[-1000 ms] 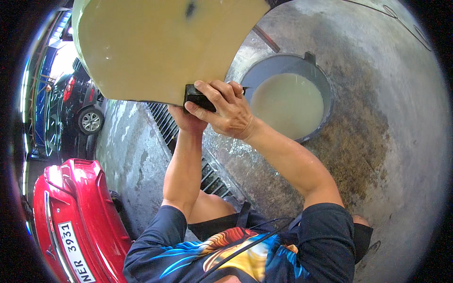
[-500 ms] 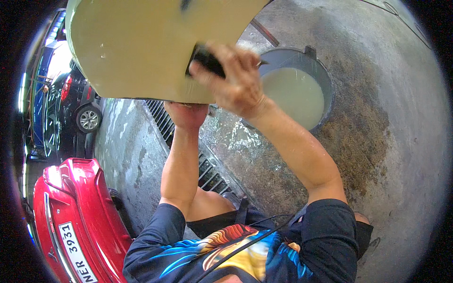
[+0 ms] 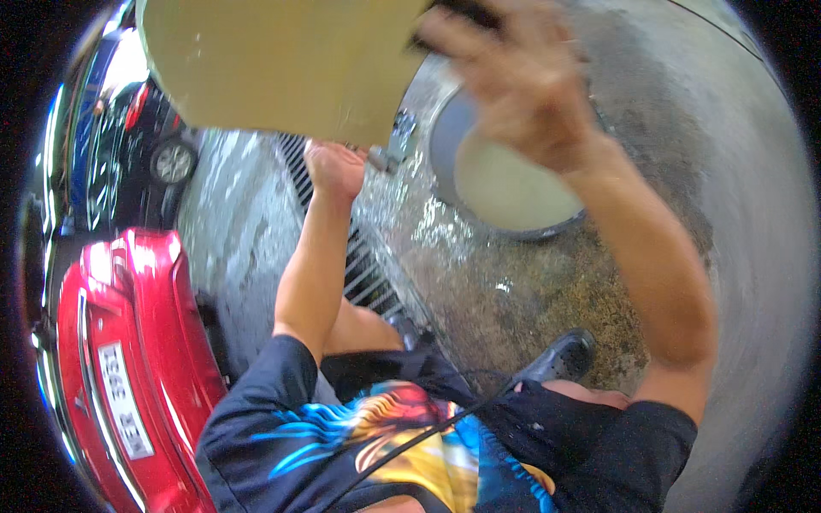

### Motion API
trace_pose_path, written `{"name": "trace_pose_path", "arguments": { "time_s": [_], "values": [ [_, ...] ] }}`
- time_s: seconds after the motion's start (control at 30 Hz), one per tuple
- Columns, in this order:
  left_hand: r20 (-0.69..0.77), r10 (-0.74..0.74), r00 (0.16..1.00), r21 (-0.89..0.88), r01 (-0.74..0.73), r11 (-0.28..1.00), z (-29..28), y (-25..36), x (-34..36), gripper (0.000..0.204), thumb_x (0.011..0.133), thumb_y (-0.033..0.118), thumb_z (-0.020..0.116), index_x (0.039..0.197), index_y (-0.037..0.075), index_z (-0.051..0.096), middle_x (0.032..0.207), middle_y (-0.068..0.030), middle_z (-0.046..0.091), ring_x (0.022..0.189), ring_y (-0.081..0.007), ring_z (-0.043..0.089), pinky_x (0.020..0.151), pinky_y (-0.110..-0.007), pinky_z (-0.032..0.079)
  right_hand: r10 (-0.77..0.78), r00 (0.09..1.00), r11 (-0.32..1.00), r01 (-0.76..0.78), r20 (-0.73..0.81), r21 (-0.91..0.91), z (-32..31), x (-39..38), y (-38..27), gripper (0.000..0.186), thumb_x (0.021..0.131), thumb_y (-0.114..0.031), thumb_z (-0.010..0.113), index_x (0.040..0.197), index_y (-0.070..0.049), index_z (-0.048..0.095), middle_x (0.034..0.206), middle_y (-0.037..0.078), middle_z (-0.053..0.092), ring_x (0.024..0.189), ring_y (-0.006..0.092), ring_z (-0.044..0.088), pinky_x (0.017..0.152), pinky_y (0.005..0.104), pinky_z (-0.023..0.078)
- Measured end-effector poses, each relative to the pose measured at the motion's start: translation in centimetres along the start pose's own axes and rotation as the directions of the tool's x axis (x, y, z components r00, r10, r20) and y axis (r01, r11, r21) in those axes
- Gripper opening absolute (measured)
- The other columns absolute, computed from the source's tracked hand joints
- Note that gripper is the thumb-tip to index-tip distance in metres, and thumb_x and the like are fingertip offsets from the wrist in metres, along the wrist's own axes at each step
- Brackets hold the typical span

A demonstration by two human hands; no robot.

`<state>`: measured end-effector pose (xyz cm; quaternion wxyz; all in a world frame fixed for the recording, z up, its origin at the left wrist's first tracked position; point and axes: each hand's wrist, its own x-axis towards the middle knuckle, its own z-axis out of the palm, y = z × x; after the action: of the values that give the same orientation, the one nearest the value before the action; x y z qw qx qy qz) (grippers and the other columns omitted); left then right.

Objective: The person sands a beige car part using a sanding block and water from a bucket. They repeatedly dip a cloth into the bucket to wipe the surface while sanding different areas of the part.

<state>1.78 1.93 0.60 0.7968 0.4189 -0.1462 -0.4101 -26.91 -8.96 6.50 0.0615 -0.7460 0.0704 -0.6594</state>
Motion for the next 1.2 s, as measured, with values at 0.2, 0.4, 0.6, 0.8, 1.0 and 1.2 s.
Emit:
{"name": "trace_pose_path", "arguments": {
  "time_s": [0.2, 0.4, 0.6, 0.8, 1.0, 1.2],
  "values": [
    [-0.189, -0.132, 0.973, 0.236, 0.175, 0.956, -5.9, -2.9, -6.5, 0.031, 0.107, 0.027, 0.050, 0.117, 0.002, 0.065, 0.118, -0.0164, 0.073, 0.111, -0.0342, 0.072, 0.092, -0.048, 0.060, 0.597, 0.789, 0.795, -0.557, -0.146, 0.241, -5.4, -6.4, 3.7, 0.038, 0.104, -0.019, 0.071, 0.141, -0.015, 0.071, 0.117, 0.005, 0.074, 0.096, 0.0119, 0.066, 0.080, 0.0285, 0.053],
    [0.609, 0.496, 0.618, 0.792, -0.450, -0.413, -2.6, -3.9, -13.4, 0.034, 0.103, 0.014, 0.055, 0.131, -0.001, 0.068, 0.134, -0.0161, 0.063, 0.132, -0.0341, 0.054, 0.113, -0.049, 0.042, 0.827, 0.555, 0.528, -0.822, 0.091, 0.212, -5.1, -11.5, 4.6, 0.037, 0.106, -0.023, 0.070, 0.142, -0.011, 0.070, 0.108, 0.001, 0.075, 0.088, 0.0068, 0.064, 0.078, 0.0255, 0.054],
    [0.765, 0.235, 0.599, 0.514, -0.348, -0.784, 1.8, -1.6, -10.4, 0.085, 0.109, 0.055, 0.042, 0.171, 0.005, 0.011, 0.179, -0.0210, 0.001, 0.163, -0.0439, -0.013, 0.119, -0.068, -0.021, 0.906, 0.363, 0.316, -0.922, 0.219, 0.224, -5.6, -13.0, 5.0, 0.037, 0.106, -0.022, 0.071, 0.141, -0.011, 0.071, 0.122, 0.009, 0.075, 0.106, 0.0145, 0.069, 0.094, 0.0317, 0.056],
    [0.672, 0.224, 0.706, 0.561, -0.288, -0.776, 1.5, -1.4, -8.4, 0.098, 0.108, 0.069, 0.031, 0.171, 0.002, -0.001, 0.179, -0.0218, -0.012, 0.163, -0.0425, -0.021, 0.112, -0.073, -0.029, 0.872, 0.454, 0.438, -0.891, 0.182, 0.122, -6.2, -12.9, 4.8, 0.038, 0.105, -0.024, 0.071, 0.141, -0.010, 0.070, 0.129, 0.011, 0.072, 0.110, 0.0173, 0.070, 0.097, 0.0349, 0.055],
    [0.620, 0.226, 0.751, 0.564, -0.226, -0.794, -0.9, -2.9, -9.1, 0.104, 0.106, 0.075, 0.028, 0.170, 0.002, -0.006, 0.178, -0.0206, -0.016, 0.162, -0.0424, -0.023, 0.111, -0.073, -0.030, 0.889, 0.405, 0.376, -0.912, 0.214, 0.163, -6.3, -12.7, 4.7, 0.038, 0.105, -0.025, 0.071, 0.141, -0.011, 0.070, 0.131, 0.012, 0.071, 0.114, 0.0203, 0.068, 0.099, 0.0363, 0.055],
    [0.661, 0.206, 0.722, 0.558, -0.289, -0.778, 2.3, -2.7, -8.9, 0.102, 0.105, 0.075, 0.029, 0.171, 0.003, -0.003, 0.179, -0.0207, -0.012, 0.163, -0.0428, -0.021, 0.111, -0.075, -0.029, 0.881, 0.429, 0.418, -0.903, 0.199, 0.098, -6.3, -12.8, 4.7, 0.040, 0.105, -0.028, 0.071, 0.142, -0.012, 0.068, 0.134, 0.014, 0.069, 0.123, 0.0247, 0.067, 0.106, 0.0403, 0.053]
  ]
}}
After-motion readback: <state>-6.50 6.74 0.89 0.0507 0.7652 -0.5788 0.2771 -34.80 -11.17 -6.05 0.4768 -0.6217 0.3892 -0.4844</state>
